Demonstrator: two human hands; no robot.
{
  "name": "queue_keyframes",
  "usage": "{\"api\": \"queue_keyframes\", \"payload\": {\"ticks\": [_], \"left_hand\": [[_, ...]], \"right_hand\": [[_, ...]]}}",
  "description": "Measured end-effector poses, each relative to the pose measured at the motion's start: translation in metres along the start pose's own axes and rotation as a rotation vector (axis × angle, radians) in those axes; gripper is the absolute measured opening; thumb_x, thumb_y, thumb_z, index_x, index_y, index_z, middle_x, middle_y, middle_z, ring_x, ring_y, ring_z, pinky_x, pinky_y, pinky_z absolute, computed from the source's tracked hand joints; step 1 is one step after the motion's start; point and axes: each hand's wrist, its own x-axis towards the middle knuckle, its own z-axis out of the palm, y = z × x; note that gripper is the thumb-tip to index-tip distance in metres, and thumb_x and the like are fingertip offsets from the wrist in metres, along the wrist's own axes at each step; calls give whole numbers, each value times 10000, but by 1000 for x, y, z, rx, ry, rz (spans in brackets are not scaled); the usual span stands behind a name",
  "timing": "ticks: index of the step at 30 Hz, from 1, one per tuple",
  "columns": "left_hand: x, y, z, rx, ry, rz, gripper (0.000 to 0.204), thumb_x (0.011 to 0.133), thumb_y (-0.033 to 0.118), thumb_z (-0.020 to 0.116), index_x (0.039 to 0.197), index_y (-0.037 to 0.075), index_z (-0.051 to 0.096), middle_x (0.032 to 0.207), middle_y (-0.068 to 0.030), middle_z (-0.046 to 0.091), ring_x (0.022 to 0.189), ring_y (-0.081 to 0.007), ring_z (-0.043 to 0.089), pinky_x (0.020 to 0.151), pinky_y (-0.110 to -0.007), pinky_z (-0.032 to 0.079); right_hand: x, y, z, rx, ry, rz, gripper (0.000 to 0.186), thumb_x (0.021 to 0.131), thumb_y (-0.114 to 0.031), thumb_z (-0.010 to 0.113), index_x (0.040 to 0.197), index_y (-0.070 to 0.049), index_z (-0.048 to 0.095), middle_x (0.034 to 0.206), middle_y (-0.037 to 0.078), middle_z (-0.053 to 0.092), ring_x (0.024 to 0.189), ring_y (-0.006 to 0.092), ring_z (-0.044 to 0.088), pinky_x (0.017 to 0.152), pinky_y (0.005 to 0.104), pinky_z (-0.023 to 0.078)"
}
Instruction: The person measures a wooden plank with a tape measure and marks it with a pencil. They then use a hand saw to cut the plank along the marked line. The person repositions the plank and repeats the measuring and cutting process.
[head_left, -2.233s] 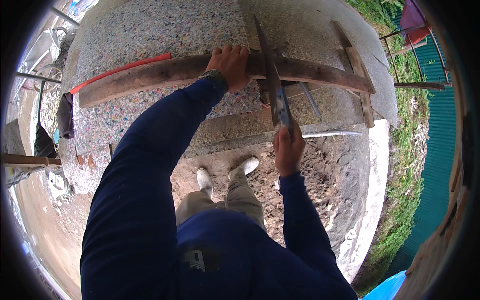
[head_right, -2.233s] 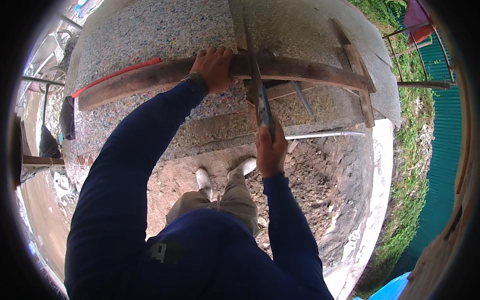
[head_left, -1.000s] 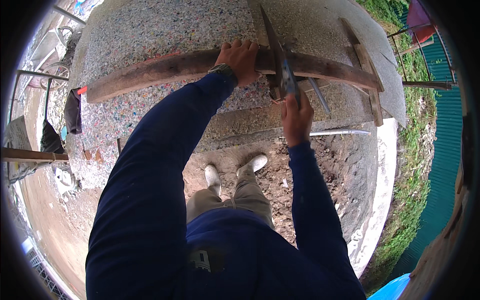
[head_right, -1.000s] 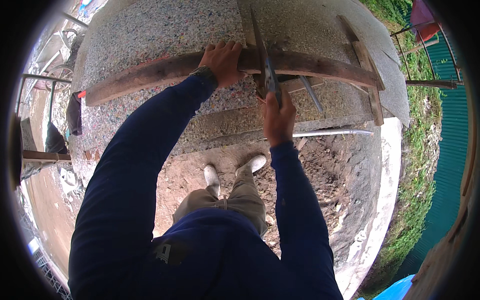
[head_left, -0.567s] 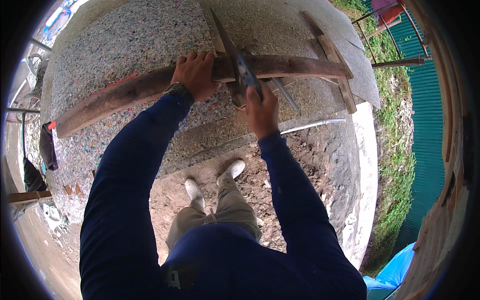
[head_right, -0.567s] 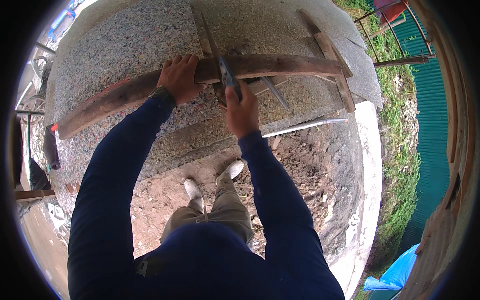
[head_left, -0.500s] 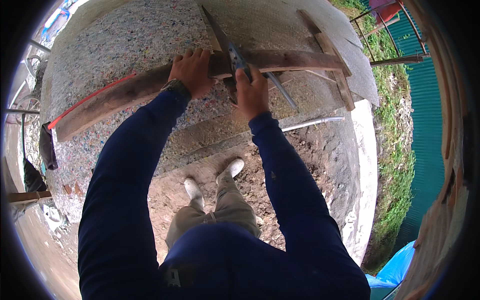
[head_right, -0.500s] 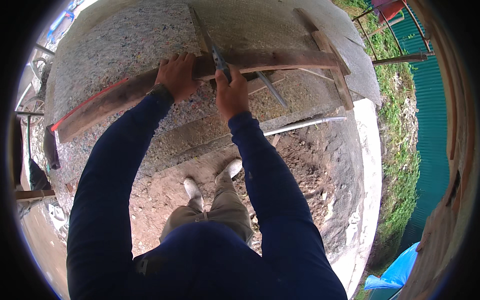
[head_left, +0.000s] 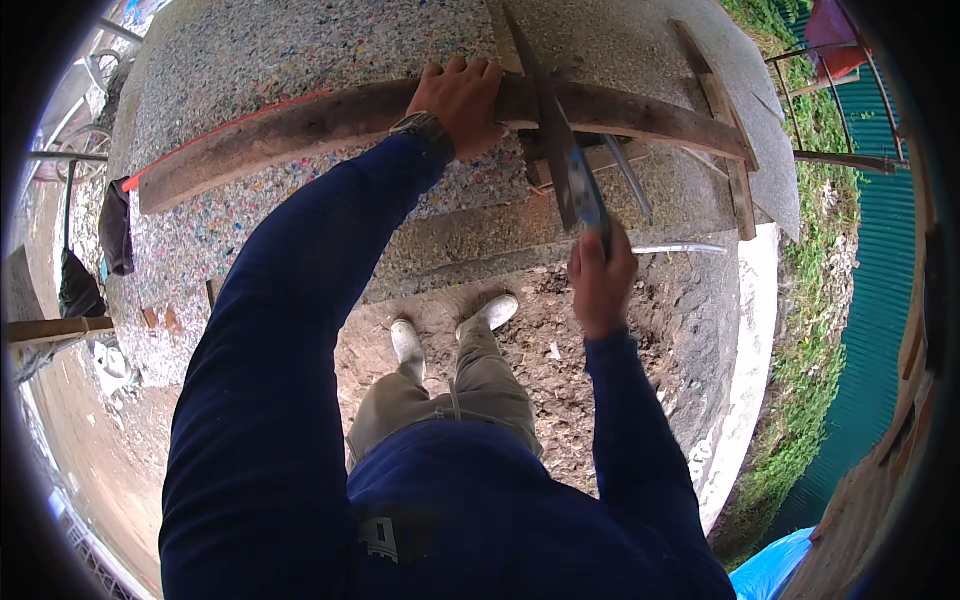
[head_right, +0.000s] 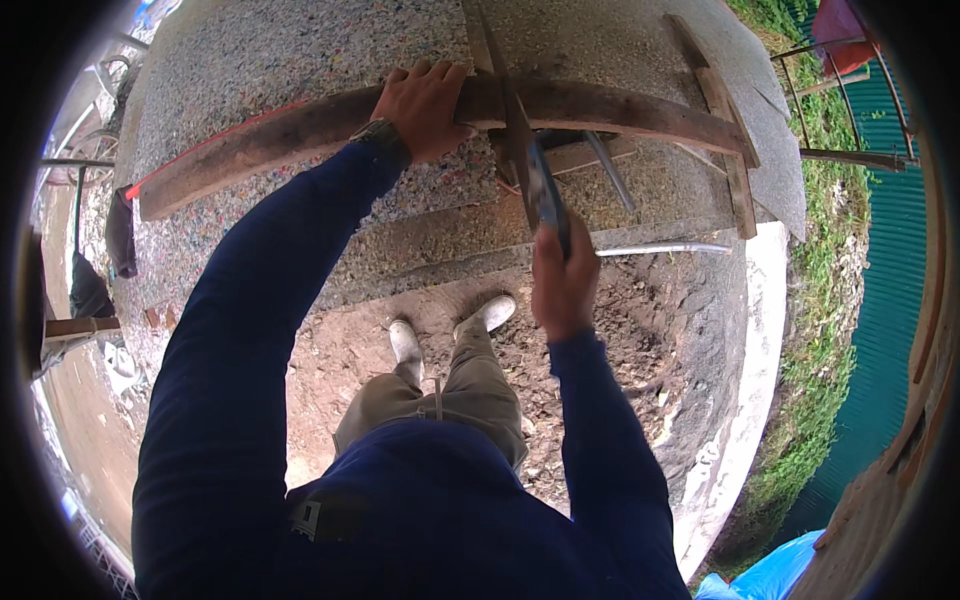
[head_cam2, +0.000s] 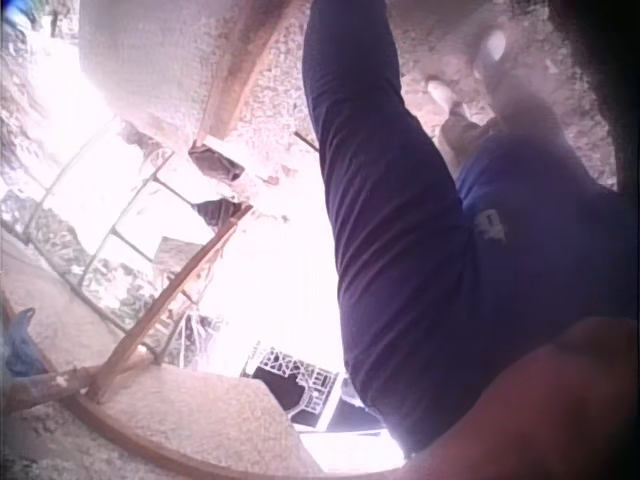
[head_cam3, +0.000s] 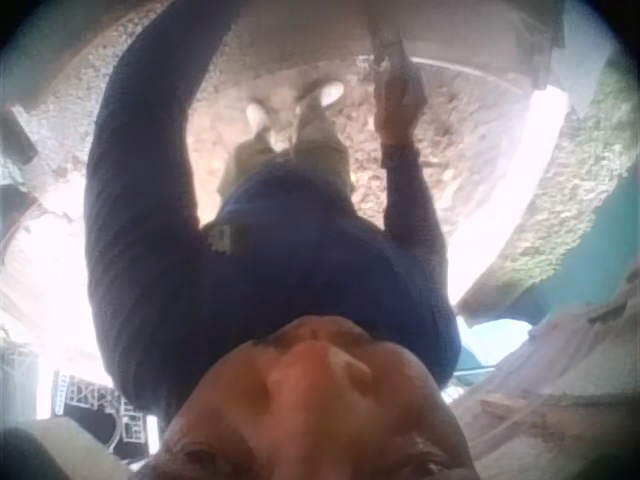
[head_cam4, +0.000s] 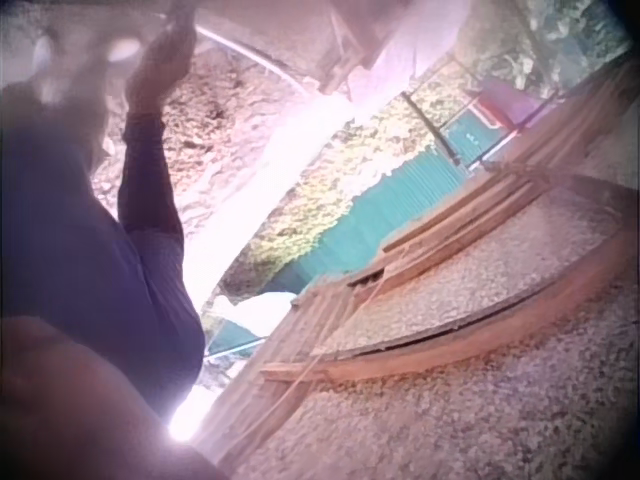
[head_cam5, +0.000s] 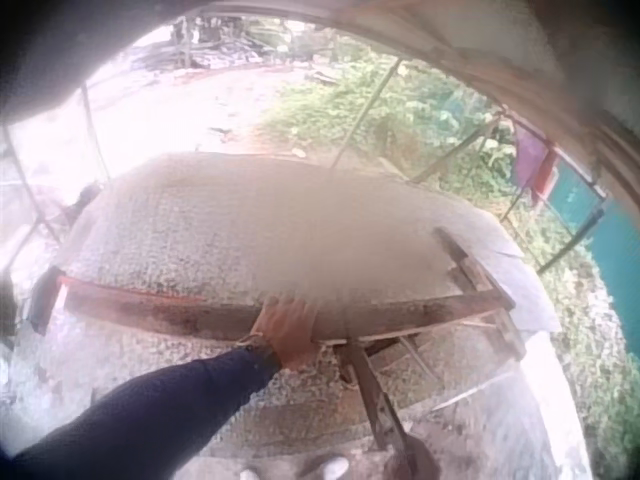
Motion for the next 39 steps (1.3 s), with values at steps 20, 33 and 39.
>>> {"api": "queue_keyframes", "payload": {"ticks": [20,33,39], "left_hand": [[6,17,-5,-52,-60,-26,763,808,417,901,1441,102,613,1358,-98,670,1333,-320,610,1129,-539,458],[9,8,-8,4,-78,-68,778,833,463,891,1445,83,597,1375,-118,665,1342,-344,594,1126,-553,442],[7,9,-15,-61,-92,-20,766,820,423,871,1438,56,606,1344,-132,663,1320,-343,601,1122,-547,445]], "right_hand": [[52,14,11,4,23,-55,301,1121,-360,658,1132,-64,607,694,-58,480,557,21,433,488,227,353],[-160,-5,-54,107,45,107,503,1121,-429,634,1369,4,571,651,-43,462,519,32,388,465,246,330],[41,18,10,76,5,11,452,1112,-429,673,1260,-9,599,704,-56,495,556,28,432,478,240,337]]}}
